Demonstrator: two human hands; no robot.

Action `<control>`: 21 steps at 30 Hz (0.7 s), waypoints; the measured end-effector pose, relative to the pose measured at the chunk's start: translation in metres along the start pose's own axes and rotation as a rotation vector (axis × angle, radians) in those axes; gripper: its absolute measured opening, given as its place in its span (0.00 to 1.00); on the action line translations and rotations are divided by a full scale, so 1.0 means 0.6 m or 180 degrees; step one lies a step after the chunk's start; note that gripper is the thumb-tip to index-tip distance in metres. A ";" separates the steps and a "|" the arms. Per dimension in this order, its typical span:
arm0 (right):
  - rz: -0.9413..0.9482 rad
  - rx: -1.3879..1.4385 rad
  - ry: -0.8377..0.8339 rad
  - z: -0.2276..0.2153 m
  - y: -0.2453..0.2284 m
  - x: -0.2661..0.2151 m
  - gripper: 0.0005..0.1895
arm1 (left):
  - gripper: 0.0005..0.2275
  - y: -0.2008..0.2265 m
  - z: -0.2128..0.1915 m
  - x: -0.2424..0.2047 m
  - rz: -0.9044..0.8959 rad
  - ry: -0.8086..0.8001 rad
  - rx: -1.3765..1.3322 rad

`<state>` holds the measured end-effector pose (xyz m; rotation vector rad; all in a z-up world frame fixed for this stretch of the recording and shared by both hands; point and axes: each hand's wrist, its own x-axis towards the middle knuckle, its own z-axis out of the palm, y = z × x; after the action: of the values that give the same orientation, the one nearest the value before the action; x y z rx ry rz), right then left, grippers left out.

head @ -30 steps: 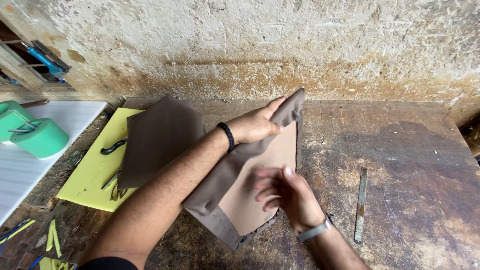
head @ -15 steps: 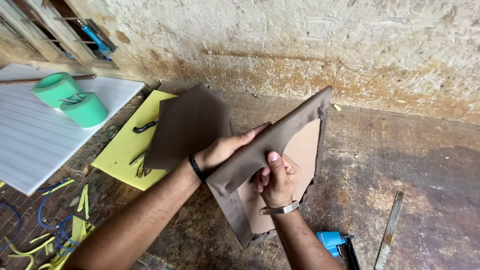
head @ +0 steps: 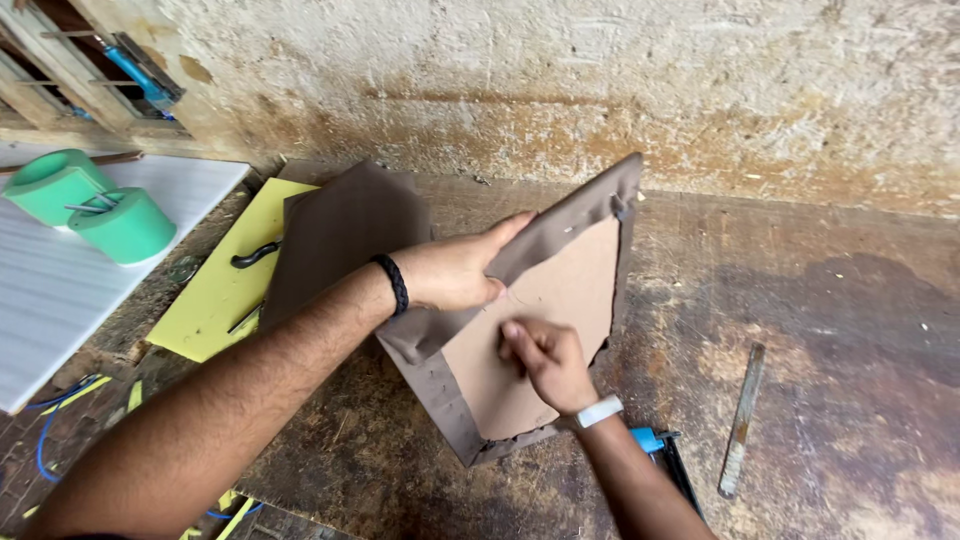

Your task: The person staples brown fabric onto a rectangular foam cushion using a pneumatic staple gun. They repeatedly fold the fabric edges and drive staples along the sides to secure the material, then flip the cushion to work on different edges.

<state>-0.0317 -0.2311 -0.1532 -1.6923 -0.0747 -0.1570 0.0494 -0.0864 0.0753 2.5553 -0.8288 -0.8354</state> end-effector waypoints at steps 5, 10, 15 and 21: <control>0.1491 -0.3740 -0.0848 -0.139 0.198 -0.190 0.42 | 0.43 -0.001 -0.006 -0.001 0.0531 0.0280 0.0215; 0.2670 -0.3133 -0.0341 -0.145 0.321 -0.313 0.43 | 0.44 0.015 0.000 0.026 0.0329 0.0243 0.0461; 0.3063 -0.0506 0.1196 -0.181 0.193 -0.246 0.34 | 0.43 0.028 -0.002 0.031 0.0165 0.0126 0.0694; 0.1032 -0.0578 0.0751 -0.219 -0.089 -0.177 0.10 | 0.44 0.046 -0.002 0.038 0.0501 0.0073 0.0792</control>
<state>-0.1520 -0.3498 -0.1003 -1.8293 0.3988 -0.1214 0.0535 -0.1216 0.0793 2.6583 -1.1752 -0.6913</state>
